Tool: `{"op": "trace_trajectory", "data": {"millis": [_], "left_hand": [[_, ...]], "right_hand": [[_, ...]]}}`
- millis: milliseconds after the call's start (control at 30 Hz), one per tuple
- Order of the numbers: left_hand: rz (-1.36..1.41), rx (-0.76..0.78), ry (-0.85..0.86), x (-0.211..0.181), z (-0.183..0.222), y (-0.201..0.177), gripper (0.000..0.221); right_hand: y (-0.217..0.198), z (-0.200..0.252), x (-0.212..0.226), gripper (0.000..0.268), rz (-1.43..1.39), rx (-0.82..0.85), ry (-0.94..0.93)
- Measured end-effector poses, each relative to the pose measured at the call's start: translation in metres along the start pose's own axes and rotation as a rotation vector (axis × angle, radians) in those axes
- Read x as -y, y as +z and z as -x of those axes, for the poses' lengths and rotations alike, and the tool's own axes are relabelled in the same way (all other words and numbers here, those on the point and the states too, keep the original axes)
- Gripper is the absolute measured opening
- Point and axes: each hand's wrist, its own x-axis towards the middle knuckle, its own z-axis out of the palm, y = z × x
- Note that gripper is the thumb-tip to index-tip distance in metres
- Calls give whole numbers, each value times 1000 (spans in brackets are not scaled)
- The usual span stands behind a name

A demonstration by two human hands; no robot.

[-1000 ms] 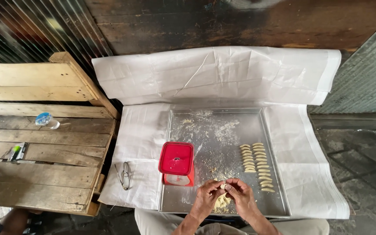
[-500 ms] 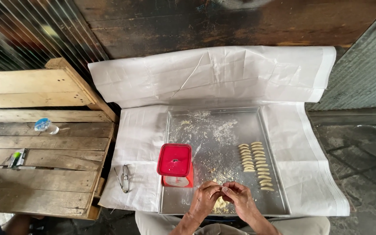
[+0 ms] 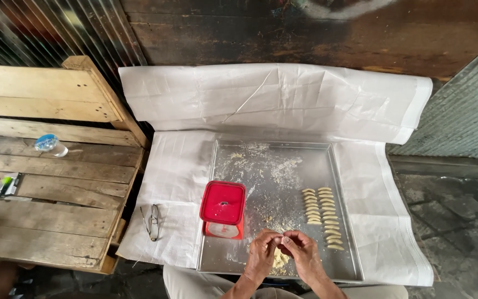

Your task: Shaping small pieces of dough into crescent-shaped pastries and arranging them on a metal tray.

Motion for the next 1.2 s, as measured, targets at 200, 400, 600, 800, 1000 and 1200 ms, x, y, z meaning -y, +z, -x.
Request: {"op": "trace_trajectory", "data": {"millis": [200,400,600,800,1000,1200], "left_hand": [[233,-44,-393,-49,-3,-20,23],[459,-29,-418,-54,-3,-27,21],[222,116,-250,-34,-4,-30,12],[426,28,-502,-6,-3,-17,49],[-63,46,-85,7,2,-8,19],[-10,22,-74,-18,-7,-7,32]], "right_hand": [[5,2,11,37,597,50,-240],[-5,-12,-2,23,713,77,-337],[12,8,48,22,471,94,-60],[17,13,49,18,439,79,-54],[7,11,25,23,202,47,8],[11,17,35,29,212,43,-81]]}}
